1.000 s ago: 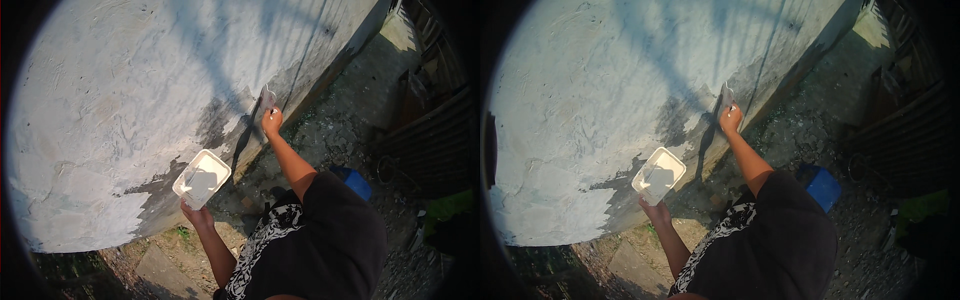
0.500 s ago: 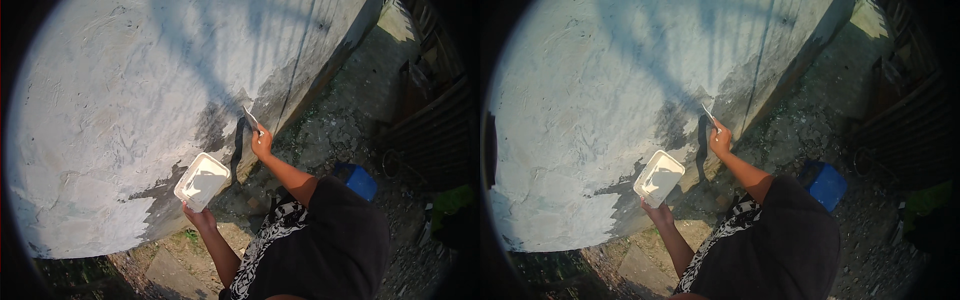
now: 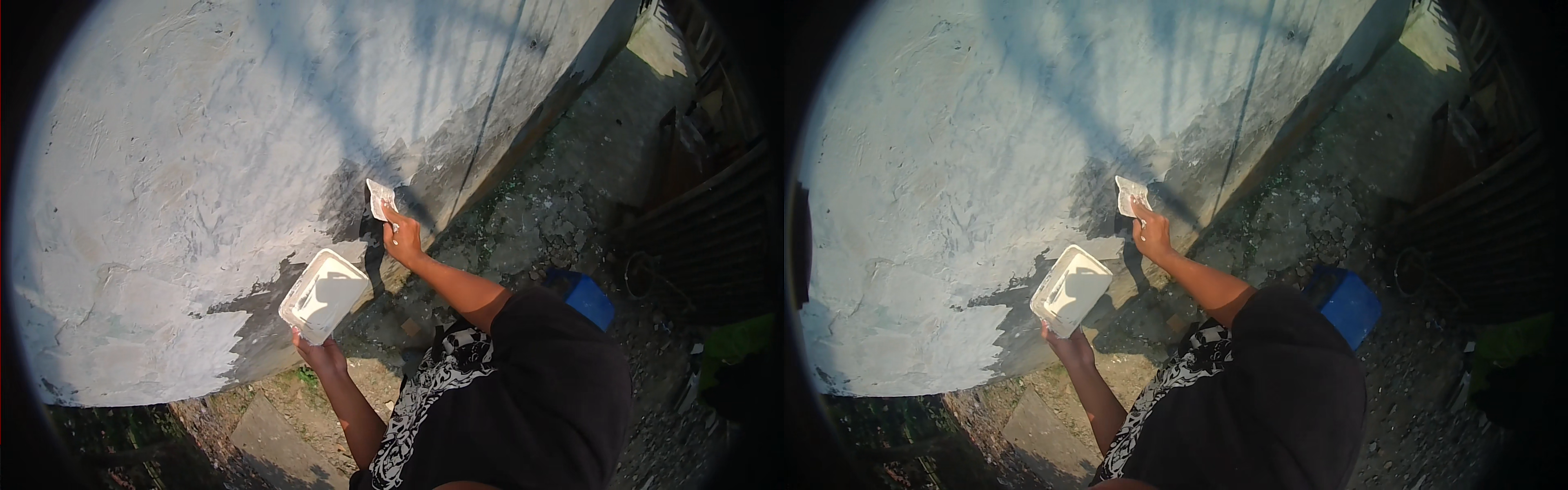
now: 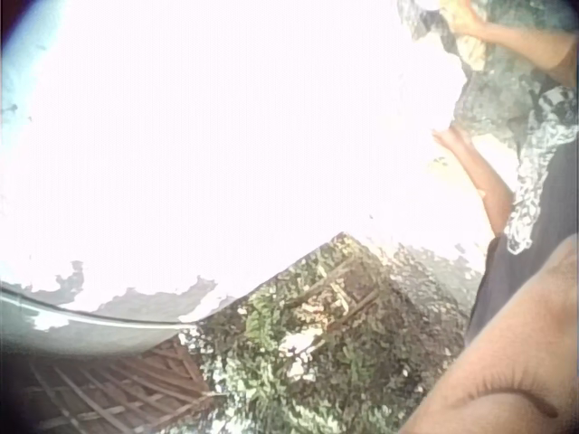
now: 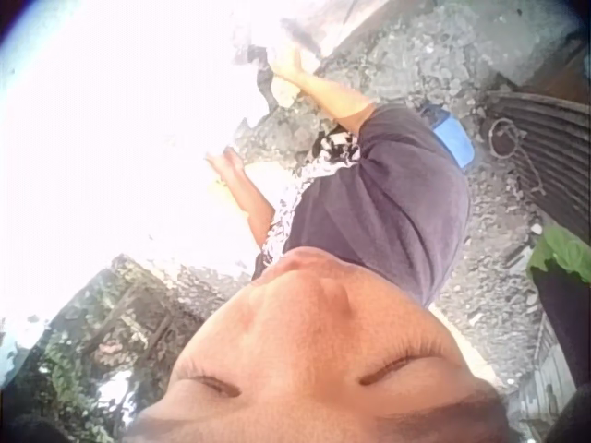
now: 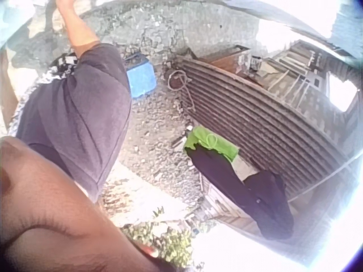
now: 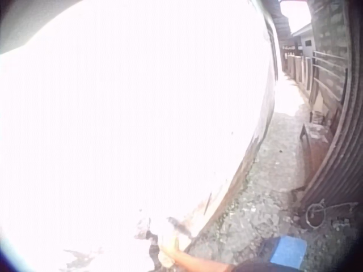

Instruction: Applying wall putty or plaster to a concrete wall using a putty knife.

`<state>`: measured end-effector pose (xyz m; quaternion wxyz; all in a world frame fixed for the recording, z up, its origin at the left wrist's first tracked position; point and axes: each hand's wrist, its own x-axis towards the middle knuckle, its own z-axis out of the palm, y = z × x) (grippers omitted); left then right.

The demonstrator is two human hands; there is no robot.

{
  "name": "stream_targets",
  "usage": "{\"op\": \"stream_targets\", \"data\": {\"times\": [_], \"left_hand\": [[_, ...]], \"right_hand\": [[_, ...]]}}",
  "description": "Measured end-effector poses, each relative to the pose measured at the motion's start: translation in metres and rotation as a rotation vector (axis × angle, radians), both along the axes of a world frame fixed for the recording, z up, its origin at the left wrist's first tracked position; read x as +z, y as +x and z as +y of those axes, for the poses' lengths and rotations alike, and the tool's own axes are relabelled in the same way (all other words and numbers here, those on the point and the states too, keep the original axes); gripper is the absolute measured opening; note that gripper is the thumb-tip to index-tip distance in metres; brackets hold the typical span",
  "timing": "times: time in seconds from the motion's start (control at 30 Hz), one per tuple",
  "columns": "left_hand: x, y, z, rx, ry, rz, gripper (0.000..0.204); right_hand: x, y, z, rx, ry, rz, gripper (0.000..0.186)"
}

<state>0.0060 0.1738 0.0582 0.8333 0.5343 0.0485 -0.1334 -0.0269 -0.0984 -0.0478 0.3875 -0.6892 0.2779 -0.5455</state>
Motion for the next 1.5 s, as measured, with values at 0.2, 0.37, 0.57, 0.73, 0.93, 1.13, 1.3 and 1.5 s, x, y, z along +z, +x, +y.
{"op": "stream_targets", "data": {"times": [0.2, 0.37, 0.57, 0.73, 0.93, 1.13, 1.3, 1.5], "left_hand": [[-0.001, 0.003, -0.014, -0.048, -0.061, 0.007, 0.051], [-0.009, -0.007, -0.008, -0.082, -0.015, -0.002, 0.059], [-0.016, -0.012, 0.007, -0.008, -0.027, 0.000, 0.053], [-0.015, -0.008, -0.010, -0.049, 0.017, 0.028, 0.057], [-0.012, -0.007, -0.019, -0.129, 0.001, 0.022, 0.055], [-0.027, -0.012, -0.005, -0.041, -0.067, 0.052, 0.048], [-0.024, -0.015, -0.001, -0.047, -0.019, 0.066, 0.049], [-0.009, 0.000, -0.030, -0.073, -0.015, 0.066, 0.050]], "right_hand": [[-0.038, -0.051, -0.071, -0.178, 0.393, 0.164, 0.041], [-0.049, -0.034, -0.145, -0.441, 0.432, -0.045, 0.041], [-0.008, -0.004, -0.064, -0.187, 0.368, 0.212, 0.055], [-0.020, -0.003, 0.001, 0.048, 0.080, 0.068, 0.055], [-0.043, -0.042, -0.044, -0.047, 0.333, 0.031, 0.046], [-0.040, -0.019, -0.124, -0.408, 0.527, 0.057, 0.038], [-0.001, 0.033, -0.054, -0.206, 0.378, 0.198, 0.043], [-0.037, -0.025, -0.038, 0.010, 0.287, 0.063, 0.038]]}}
